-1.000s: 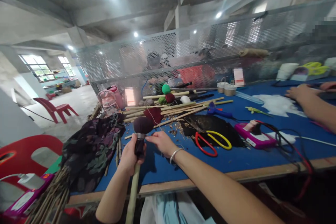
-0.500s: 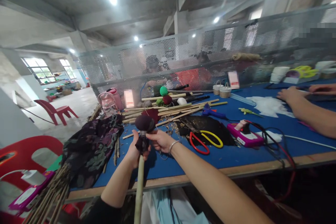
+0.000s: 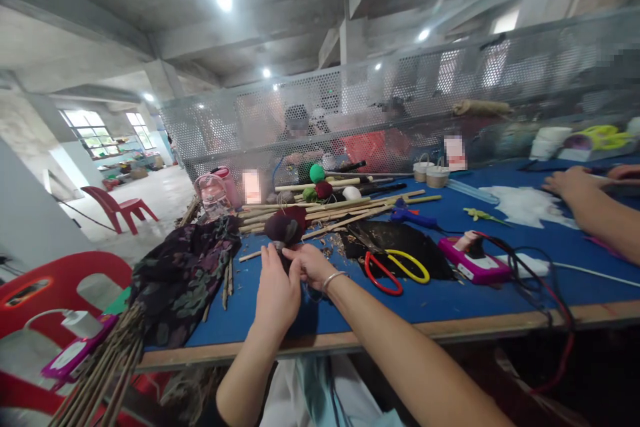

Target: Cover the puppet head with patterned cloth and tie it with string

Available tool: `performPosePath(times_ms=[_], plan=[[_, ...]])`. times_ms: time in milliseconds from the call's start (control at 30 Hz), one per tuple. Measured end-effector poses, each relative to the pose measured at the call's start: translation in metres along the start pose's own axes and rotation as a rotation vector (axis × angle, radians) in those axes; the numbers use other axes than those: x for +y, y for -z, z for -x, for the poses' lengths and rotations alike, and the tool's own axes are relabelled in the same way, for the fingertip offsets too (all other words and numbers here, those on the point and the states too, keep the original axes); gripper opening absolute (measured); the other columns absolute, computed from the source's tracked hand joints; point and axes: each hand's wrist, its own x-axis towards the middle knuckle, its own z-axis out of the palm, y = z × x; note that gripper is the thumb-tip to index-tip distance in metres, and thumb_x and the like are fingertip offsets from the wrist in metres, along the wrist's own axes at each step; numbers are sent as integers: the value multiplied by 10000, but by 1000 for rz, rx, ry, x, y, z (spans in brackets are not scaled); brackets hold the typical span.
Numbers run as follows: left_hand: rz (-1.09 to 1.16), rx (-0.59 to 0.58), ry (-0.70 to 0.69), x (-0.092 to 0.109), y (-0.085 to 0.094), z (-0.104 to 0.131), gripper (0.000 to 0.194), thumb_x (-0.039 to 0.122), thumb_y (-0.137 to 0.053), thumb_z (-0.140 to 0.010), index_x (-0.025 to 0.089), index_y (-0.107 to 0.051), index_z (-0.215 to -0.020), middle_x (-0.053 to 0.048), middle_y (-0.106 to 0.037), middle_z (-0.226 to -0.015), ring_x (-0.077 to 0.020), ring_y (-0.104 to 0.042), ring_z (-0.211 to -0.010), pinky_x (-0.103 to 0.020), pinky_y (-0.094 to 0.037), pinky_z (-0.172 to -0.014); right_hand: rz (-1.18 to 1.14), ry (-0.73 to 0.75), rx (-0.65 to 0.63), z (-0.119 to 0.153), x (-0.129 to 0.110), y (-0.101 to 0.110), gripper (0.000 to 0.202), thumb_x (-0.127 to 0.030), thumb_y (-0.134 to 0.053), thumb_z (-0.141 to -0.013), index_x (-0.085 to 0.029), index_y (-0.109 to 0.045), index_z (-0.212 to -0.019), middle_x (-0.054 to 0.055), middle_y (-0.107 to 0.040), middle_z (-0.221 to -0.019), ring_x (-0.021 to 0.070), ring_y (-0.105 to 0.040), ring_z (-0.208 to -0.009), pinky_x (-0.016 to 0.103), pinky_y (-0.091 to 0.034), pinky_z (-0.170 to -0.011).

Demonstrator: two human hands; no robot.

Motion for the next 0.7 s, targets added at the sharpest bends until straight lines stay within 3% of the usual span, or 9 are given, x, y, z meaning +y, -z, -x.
performPosePath(times_ms=[67, 133, 267, 333, 433, 533, 700], plan=[[55, 6, 40, -8, -5, -7, 734, 459, -455, -831, 38, -245, -1394, -309, -293, -1420, -398, -393, -1252, -467, -350, -947, 24, 0, 43, 0, 1, 0, 405, -477, -705, -601, -186, -425, -568, -117, -287, -344, 32, -191, -308, 214, -91, -342], [186, -3, 80, -19, -4, -17, 691, 431, -546, -785, 69, -349, -1339, -292, -475, -1291, -369, -494, -1163, -430, -375, -914, 53, 7, 77, 0, 1, 1, 396, -462, -693, -611, -190, -413, -543, -114, -283, -337, 36, -199, -304, 218, -90, -344], [394, -56, 92, -36, 7, -32, 296, 255, -599, -725, 134, -587, -995, -148, -656, -968, -257, -599, -922, -331, -427, -802, 101, 77, 114, 1, -5, 1, 301, -374, -731, -580, -145, -536, -592, -100, -357, -367, 32, -231, -347, 218, -119, -378], [452, -96, 127, -39, 11, -33, 155, 236, -583, -708, 151, -587, -837, -56, -622, -722, -185, -586, -670, -282, -444, -630, 107, 105, 110, 3, -7, -2, 289, -361, -740, -569, -131, -569, -607, -92, -386, -384, 33, -245, -366, 220, -144, -394], [587, -184, 200, -39, 16, -29, 110, 261, -559, -691, 172, -525, -747, 63, -420, -500, -82, -386, -394, -205, -320, -401, 92, 115, 84, 7, -9, -8, 304, -403, -715, -596, -137, -571, -632, -93, -382, -387, 36, -244, -359, 218, -148, -390], [744, -272, 265, -41, 20, -25, 149, 280, -554, -659, 192, -454, -725, 96, -332, -485, -43, -276, -347, -170, -213, -342, 74, 90, 29, 9, -8, -13, 319, -419, -704, -606, -147, -539, -626, -96, -381, -389, 26, -217, -327, 211, -107, -359], [946, -392, 316, -48, 23, -21, 202, 279, -548, -600, 210, -383, -694, 108, -328, -466, -26, -221, -335, -162, -185, -334, 41, 93, -7, 10, -9, -13, 299, -361, -728, -587, -161, -511, -634, -121, -323, -362, 23, -208, -308, 196, -95, -326]])
